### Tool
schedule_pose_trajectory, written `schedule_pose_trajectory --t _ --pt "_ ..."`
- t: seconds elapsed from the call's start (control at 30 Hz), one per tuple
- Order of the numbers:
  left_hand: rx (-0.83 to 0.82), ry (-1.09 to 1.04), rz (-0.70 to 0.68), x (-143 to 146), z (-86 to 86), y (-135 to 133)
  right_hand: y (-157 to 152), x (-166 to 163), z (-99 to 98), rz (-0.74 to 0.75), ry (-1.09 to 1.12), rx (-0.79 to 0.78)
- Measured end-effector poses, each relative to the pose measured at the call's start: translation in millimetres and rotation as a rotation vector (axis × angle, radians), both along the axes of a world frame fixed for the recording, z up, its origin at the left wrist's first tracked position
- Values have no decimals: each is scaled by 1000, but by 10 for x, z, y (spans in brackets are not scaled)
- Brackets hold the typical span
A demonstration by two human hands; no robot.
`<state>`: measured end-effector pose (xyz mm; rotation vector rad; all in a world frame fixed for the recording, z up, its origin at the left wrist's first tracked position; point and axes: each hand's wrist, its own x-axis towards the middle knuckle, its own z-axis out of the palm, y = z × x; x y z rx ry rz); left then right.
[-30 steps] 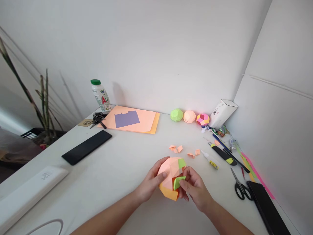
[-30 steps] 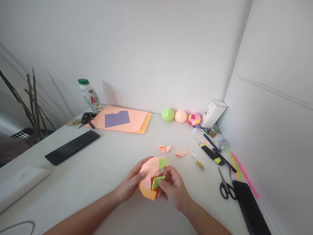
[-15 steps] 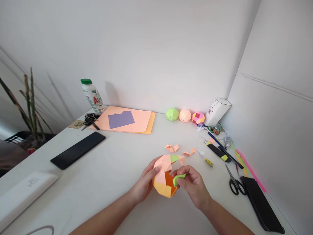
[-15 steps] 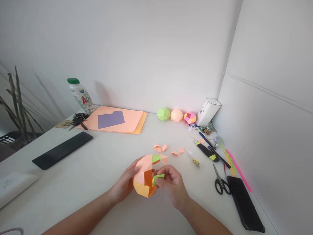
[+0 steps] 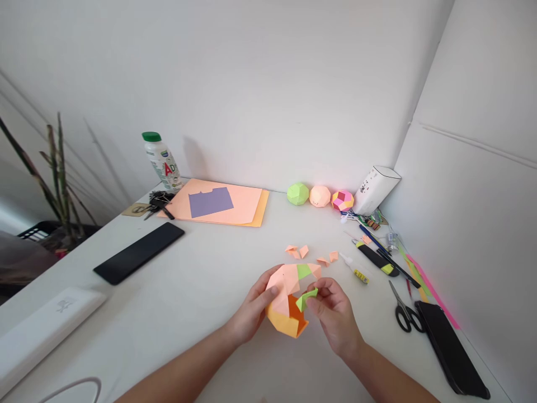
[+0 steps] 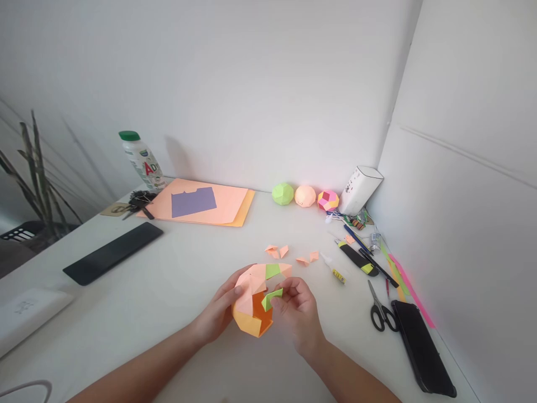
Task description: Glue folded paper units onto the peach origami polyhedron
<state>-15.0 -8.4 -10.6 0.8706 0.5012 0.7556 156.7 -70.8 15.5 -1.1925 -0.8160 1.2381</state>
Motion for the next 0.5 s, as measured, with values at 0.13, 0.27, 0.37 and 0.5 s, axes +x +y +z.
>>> schedule_pose_trajectory --t 0.13,0.27,0.37,0.5 --pt "12 0 -12 4 10 -3 -21 -28 -15 20 14 24" --pt "34 -20 -12 17 24 -10 -40 -63 -28 29 23 15" --pt "46 -29 -14 21 32 -17 -44 -85 -21 33 34 7" --pt "46 6 -9 13 7 -30 -35 -106 0 26 28 -37"
